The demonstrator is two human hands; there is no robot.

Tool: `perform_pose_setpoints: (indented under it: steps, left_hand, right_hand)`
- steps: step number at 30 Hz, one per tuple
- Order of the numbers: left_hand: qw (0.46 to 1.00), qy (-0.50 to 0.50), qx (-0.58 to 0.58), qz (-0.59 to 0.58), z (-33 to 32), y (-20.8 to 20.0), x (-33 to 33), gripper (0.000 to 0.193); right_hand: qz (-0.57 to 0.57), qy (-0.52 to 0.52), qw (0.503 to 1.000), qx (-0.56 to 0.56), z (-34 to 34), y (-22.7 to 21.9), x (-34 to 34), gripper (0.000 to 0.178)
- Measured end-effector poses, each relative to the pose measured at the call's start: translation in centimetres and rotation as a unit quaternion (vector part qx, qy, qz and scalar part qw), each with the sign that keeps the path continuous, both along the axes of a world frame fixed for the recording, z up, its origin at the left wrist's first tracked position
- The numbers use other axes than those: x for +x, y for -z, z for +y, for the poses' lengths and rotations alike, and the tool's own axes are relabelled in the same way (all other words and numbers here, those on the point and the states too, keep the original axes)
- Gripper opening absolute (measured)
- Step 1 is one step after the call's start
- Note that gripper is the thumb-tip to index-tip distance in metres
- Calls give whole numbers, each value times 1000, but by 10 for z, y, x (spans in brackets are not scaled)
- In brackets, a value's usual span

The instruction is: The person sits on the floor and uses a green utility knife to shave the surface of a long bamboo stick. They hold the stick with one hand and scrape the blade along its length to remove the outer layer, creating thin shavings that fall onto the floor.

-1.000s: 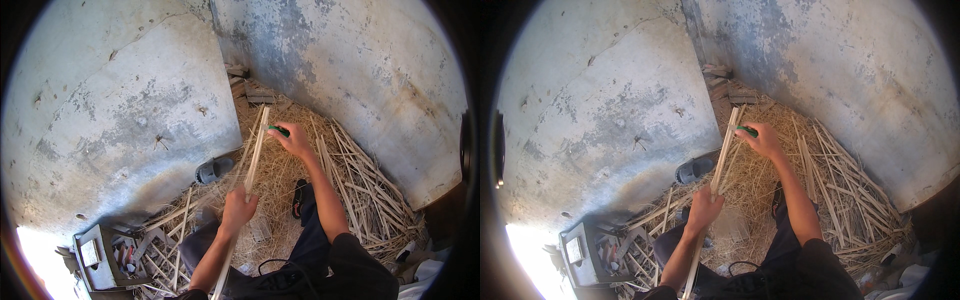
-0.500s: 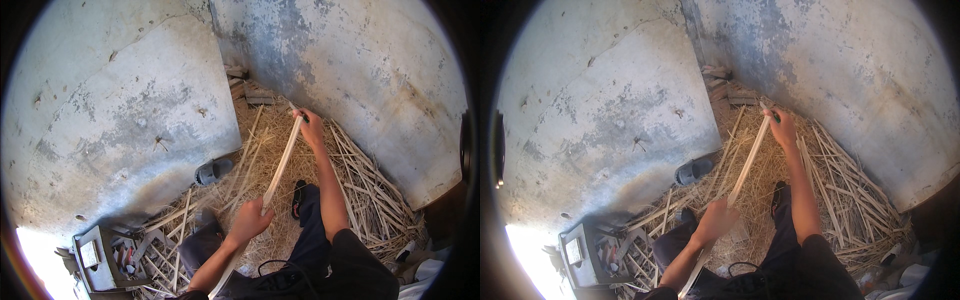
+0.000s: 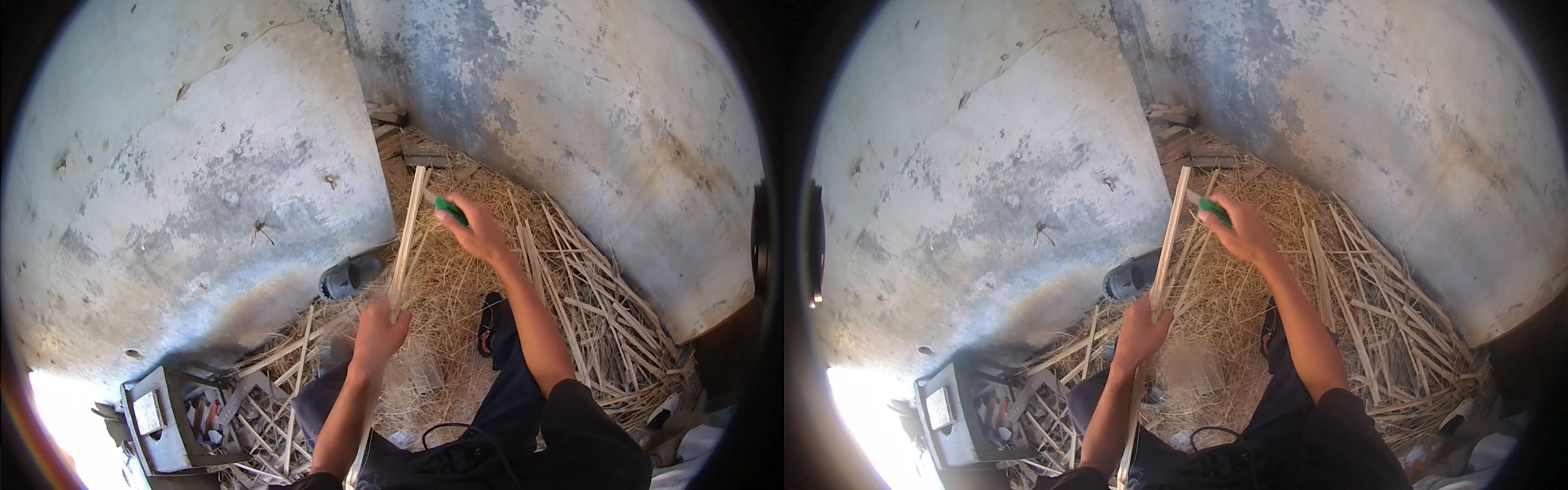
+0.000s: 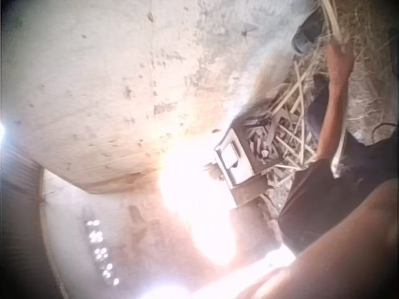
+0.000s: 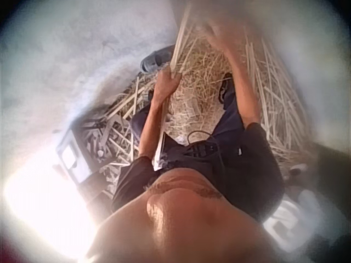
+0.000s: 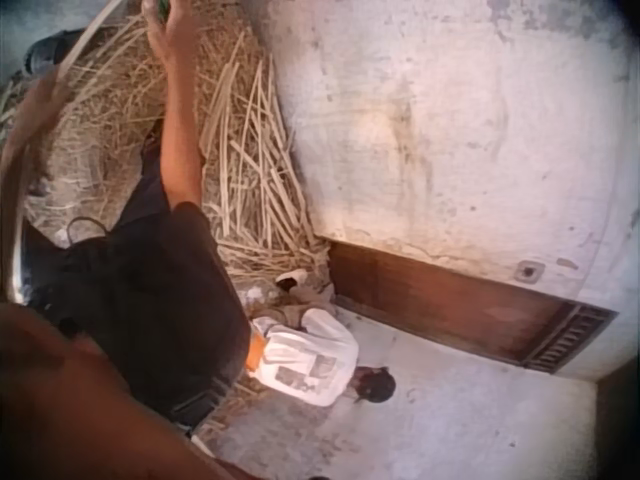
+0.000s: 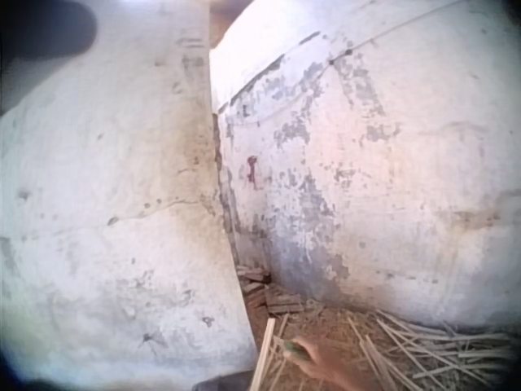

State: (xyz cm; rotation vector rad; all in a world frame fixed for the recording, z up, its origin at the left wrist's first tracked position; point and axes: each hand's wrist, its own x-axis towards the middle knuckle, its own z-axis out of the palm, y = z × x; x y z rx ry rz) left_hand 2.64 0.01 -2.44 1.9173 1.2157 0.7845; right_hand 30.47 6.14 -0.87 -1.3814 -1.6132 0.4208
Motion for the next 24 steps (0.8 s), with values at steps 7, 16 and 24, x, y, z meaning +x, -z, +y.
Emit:
perform_pose_setpoints:
  steps: [7, 16, 24]
  left_hand:
    - [1000, -4, 17, -9, 3, 3, -1, 29]
    - [999, 6, -9, -42, 6, 1, -9, 27]
    - [994, 15, -94, -52, -1, -8, -7, 22]
  right_hand:
    - [-65, -73, 991, 91, 5, 5, -19, 42]
    - [-21, -110, 992, -49, -1, 1, -22, 43]
    - [-48, -83, 995, -38, 5, 6, -17, 46]
